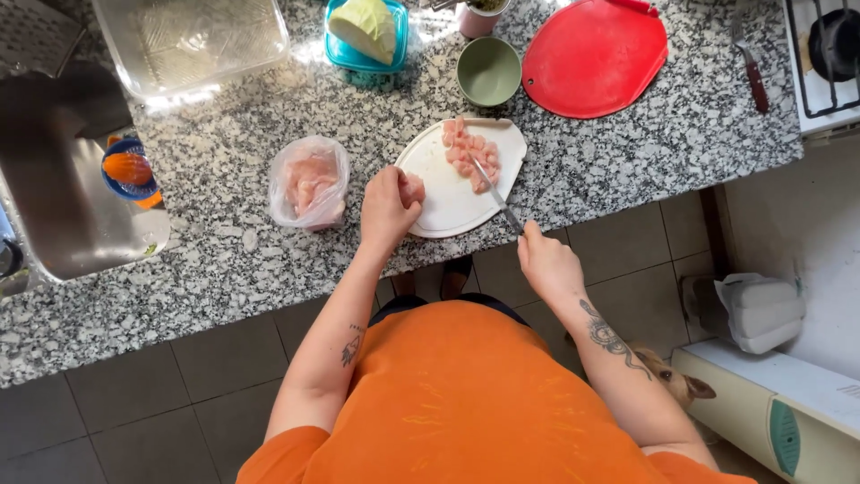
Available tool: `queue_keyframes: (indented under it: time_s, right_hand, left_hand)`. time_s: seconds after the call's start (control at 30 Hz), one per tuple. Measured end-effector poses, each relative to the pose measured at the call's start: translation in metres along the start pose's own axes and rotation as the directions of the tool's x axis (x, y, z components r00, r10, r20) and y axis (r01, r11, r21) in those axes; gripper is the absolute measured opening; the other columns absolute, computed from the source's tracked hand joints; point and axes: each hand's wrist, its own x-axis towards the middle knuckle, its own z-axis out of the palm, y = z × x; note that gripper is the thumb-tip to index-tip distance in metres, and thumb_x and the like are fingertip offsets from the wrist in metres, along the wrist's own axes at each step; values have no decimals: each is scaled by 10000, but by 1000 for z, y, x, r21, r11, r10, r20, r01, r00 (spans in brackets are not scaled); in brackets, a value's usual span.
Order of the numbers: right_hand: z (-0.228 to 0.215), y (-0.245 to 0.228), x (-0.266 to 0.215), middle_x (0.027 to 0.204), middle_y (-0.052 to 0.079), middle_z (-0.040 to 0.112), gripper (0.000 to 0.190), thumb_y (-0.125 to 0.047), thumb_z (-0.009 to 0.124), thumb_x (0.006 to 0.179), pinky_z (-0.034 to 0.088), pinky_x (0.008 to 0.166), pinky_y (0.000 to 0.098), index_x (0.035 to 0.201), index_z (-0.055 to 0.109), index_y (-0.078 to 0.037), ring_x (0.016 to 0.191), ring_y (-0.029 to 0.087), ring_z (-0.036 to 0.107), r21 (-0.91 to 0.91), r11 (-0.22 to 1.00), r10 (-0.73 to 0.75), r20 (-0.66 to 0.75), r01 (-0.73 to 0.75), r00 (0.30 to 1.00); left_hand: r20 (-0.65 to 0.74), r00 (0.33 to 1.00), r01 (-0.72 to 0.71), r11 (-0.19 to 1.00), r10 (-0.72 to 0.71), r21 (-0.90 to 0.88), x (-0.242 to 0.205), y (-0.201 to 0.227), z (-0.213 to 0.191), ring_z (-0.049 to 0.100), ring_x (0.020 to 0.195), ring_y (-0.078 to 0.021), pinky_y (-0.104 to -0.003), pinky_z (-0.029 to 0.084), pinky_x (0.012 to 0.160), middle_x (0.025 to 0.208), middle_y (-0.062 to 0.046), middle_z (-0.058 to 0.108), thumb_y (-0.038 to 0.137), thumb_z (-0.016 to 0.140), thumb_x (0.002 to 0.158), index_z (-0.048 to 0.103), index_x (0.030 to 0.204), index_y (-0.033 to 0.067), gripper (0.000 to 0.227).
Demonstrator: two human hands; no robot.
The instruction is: Cutting chicken breast into pieces, cooking pasta, and washing the dishes in a kitchen area.
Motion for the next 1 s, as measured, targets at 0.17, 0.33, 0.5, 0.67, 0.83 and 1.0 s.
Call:
queue_keyframes:
  time_s: [0.17, 0.33, 0.5, 0.67, 0.83, 1.0]
  right_hand:
    - [-2, -13, 35, 652, 260, 626, 168, -242, 402, 961, 538, 512, 496, 939, 454, -84, 644, 441, 657, 57, 998, -10, -47, 13, 999]
    - [-29, -6, 30, 651, 243, 631, 166, -263, 408, 955, 539, 541, 502, 940, 460, -106, 645, 446, 657, -23, 999, -38, -80, 36, 996]
    - [-12, 2, 17, 689, 262, 631, 216, -326, 382, 969, 526, 628, 529, 949, 434, -117, 688, 478, 647, 10, 1000, 21, -130, -20, 991]
    - [25, -29, 17, 666, 262, 629, 173, -310, 385, 939, 520, 626, 542, 965, 423, -143, 683, 480, 643, 121, 992, -29, -95, 40, 995]
    - [49, -43, 20, 633, 250, 617, 136, -254, 385, 947, 540, 556, 492, 945, 410, -120, 607, 446, 647, 149, 982, -100, -118, 117, 988]
    - [55, -46, 24, 601, 247, 605, 142, -203, 364, 961, 526, 460, 478, 958, 417, -71, 570, 456, 629, 262, 955, -135, -43, 141, 990]
  left_hand:
    - [11, 1000, 1, 1000, -1, 9, -1, 0, 3, 565, 878, -389, -458, 481, 756, 860, -148, 524, 82, 680, 638, 451, 952, 69, 389]
    - [-27, 999, -30, 1000, 29, -7, 2, -3, 5, 575, 843, -389, -444, 478, 748, 841, -151, 542, 88, 689, 646, 465, 928, 65, 361]
    - [5, 998, -63, 994, 64, -85, 4, 1, 25, 582, 881, -380, -444, 485, 764, 898, -152, 576, 118, 721, 671, 507, 970, 73, 371]
    - [-6, 988, -157, 988, 157, 3, 1, 5, 17, 563, 956, -344, -429, 495, 805, 1031, -97, 547, 141, 793, 657, 552, 1010, 112, 429]
    - [-15, 975, -219, 975, 220, 20, 5, -19, 39, 603, 875, -292, -374, 516, 775, 955, -35, 575, 123, 767, 707, 580, 1004, 158, 352]
    - [-62, 966, -250, 968, 250, 8, 6, -31, 44, 612, 809, -298, -385, 519, 729, 877, -40, 587, 171, 774, 675, 589, 971, 181, 349]
